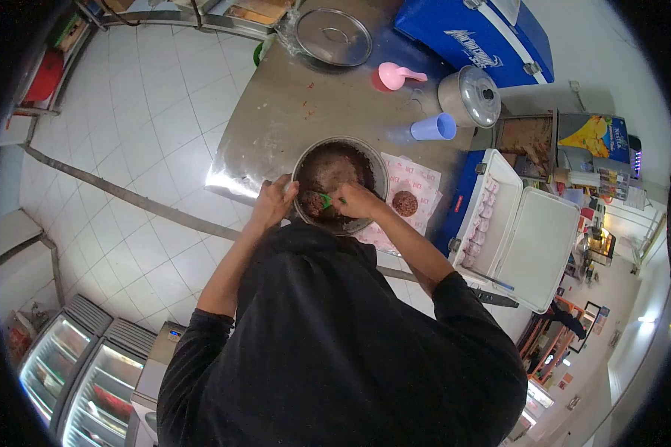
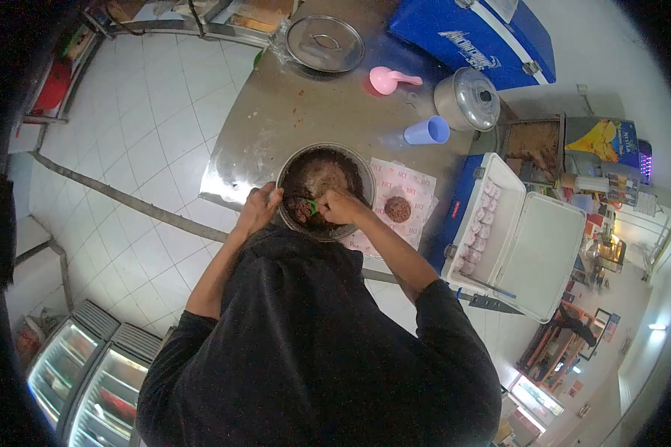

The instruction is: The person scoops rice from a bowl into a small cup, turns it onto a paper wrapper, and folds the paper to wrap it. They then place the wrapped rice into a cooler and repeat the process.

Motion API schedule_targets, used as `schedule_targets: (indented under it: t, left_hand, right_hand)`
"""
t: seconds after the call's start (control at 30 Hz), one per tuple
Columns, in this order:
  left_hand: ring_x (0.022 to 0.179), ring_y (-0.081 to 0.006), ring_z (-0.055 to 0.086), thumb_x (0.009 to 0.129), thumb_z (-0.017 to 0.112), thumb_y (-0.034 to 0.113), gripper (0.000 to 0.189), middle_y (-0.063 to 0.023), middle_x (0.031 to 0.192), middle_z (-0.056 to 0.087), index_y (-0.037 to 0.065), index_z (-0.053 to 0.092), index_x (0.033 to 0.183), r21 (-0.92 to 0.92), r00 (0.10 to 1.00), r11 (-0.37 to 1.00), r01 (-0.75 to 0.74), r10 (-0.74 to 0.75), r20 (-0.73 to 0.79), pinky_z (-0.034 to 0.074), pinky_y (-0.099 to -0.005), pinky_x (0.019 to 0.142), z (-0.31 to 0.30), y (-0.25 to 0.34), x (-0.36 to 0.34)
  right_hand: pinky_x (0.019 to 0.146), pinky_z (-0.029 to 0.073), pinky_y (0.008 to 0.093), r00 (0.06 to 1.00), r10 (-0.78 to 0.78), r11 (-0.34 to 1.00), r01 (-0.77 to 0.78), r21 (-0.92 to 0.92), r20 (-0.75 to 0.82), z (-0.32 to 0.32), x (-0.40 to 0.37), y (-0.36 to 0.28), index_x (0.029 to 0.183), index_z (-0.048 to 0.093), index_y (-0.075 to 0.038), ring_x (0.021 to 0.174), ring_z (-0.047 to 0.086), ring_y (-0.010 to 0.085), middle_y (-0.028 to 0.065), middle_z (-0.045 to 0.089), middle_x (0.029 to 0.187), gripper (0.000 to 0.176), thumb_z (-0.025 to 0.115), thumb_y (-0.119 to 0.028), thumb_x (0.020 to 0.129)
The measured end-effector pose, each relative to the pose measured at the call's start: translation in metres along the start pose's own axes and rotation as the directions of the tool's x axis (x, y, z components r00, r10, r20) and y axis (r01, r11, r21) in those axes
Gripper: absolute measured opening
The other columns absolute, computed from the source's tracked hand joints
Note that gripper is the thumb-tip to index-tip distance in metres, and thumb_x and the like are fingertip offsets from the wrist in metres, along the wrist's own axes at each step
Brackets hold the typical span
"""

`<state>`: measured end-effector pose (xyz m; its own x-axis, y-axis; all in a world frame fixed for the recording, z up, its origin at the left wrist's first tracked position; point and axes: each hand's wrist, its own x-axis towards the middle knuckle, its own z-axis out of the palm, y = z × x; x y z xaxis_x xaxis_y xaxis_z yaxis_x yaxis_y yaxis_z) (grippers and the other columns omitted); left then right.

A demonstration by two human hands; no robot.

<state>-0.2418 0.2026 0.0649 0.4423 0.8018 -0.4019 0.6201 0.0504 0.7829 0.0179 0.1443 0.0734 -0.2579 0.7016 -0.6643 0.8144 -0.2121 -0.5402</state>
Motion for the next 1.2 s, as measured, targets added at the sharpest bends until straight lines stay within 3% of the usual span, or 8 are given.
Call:
schedule_targets:
  t: [0.13,0.43,0.57,0.67,0.77,0.93,1.07,1.2]
  left_hand:
    - [0.100,-0.0514,0.061,0.101,0.056,0.042,0.047,-0.0377,0.101,0.062,0.003,0.062,0.125,0.030,0.995,0.999,-0.035,0.037,-0.096,0.049,-0.0522,0.089,0.008,-0.004,-0.001]
    - [0.101,-0.0429,0.063,0.104,0.050,0.041,0.043,-0.0276,0.104,0.064,0.009,0.059,0.132,0.036,0.941,0.997,-0.075,0.083,-0.328,0.048,-0.0476,0.095,-0.074,0.033,-0.010]
    - [0.127,-0.0291,0.053,0.108,0.036,0.048,0.051,-0.0141,0.134,0.057,0.011,0.051,0.140,-0.459,0.995,0.884,-0.090,0.062,-0.076,0.047,-0.0484,0.104,-0.036,0.065,0.013]
    - [0.121,-0.0281,0.057,0.107,0.038,0.047,0.047,-0.0120,0.129,0.057,0.014,0.048,0.138,-0.871,0.934,0.341,0.355,-0.086,0.347,0.053,-0.0555,0.093,0.003,0.111,0.020]
    - [0.118,-0.0284,0.058,0.106,0.039,0.044,0.042,-0.0115,0.129,0.057,0.014,0.050,0.133,-0.850,0.852,0.062,0.523,-0.050,0.520,0.054,-0.0544,0.092,0.042,0.101,0.051]
    - [0.107,-0.0222,0.065,0.105,0.041,0.041,0.034,-0.0059,0.116,0.066,0.018,0.062,0.119,-0.839,0.843,0.130,0.528,0.047,0.537,0.055,-0.0516,0.087,0.028,0.094,0.051]
    - [0.106,-0.0230,0.067,0.105,0.041,0.037,0.032,-0.0057,0.118,0.067,0.016,0.061,0.122,-0.855,0.858,0.069,0.514,-0.022,0.514,0.058,-0.0483,0.083,0.010,0.085,0.039]
    - [0.107,-0.0240,0.067,0.106,0.041,0.036,0.035,-0.0069,0.119,0.067,0.012,0.060,0.122,-0.884,0.892,0.124,0.450,-0.019,0.451,0.060,-0.0473,0.082,-0.029,0.063,0.004]
  right_hand:
    - [0.077,0.052,0.0412,0.977,-0.215,0.975,0.215,0.045,-0.012,-0.006,0.015,0.024,0.098,0.073,0.003,0.078,0.069,0.0302,0.0225,0.072,0.089,0.024,0.066,-0.020,0.092]
    - [0.066,0.048,0.0363,0.957,-0.214,0.949,0.251,0.190,-0.196,-0.103,-0.056,0.010,0.110,0.074,-0.005,0.067,0.057,0.0144,0.0168,0.068,0.075,0.024,0.067,-0.021,0.093]
    - [0.064,0.050,0.0386,0.952,-0.103,0.981,0.145,0.130,-0.288,-0.129,-0.103,-0.031,0.100,0.075,-0.001,0.064,0.062,0.0171,0.0173,0.071,0.078,0.023,0.062,-0.019,0.093]
    - [0.065,0.054,0.0443,0.851,-0.066,0.966,-0.077,-0.248,-0.521,-0.097,-0.109,-0.063,0.101,0.073,-0.001,0.069,0.070,0.0275,0.0184,0.072,0.079,0.024,0.059,-0.017,0.092]
    - [0.058,0.056,0.0427,0.748,-0.002,0.803,-0.394,-0.447,-0.664,-0.020,-0.092,-0.089,0.131,0.059,0.004,0.070,0.070,0.0328,0.0152,0.068,0.079,0.043,0.057,-0.009,0.089]
    - [0.055,0.054,0.0394,0.455,-0.253,0.848,-0.320,-0.422,-0.854,-0.004,-0.104,-0.065,0.131,0.063,-0.002,0.059,0.064,0.0279,0.0115,0.065,0.072,0.042,0.059,-0.010,0.089]
    - [0.054,0.052,0.0428,0.421,-0.028,0.916,-0.352,-0.192,-0.907,-0.046,-0.140,-0.083,0.114,0.073,-0.012,0.057,0.064,0.0305,0.0105,0.063,0.062,0.030,0.061,-0.013,0.087]
    - [0.059,0.053,0.0496,0.702,0.139,0.910,-0.369,-0.189,-0.699,-0.062,-0.107,-0.067,0.097,0.071,-0.005,0.067,0.070,0.0369,0.0189,0.069,0.071,0.019,0.058,-0.015,0.089]
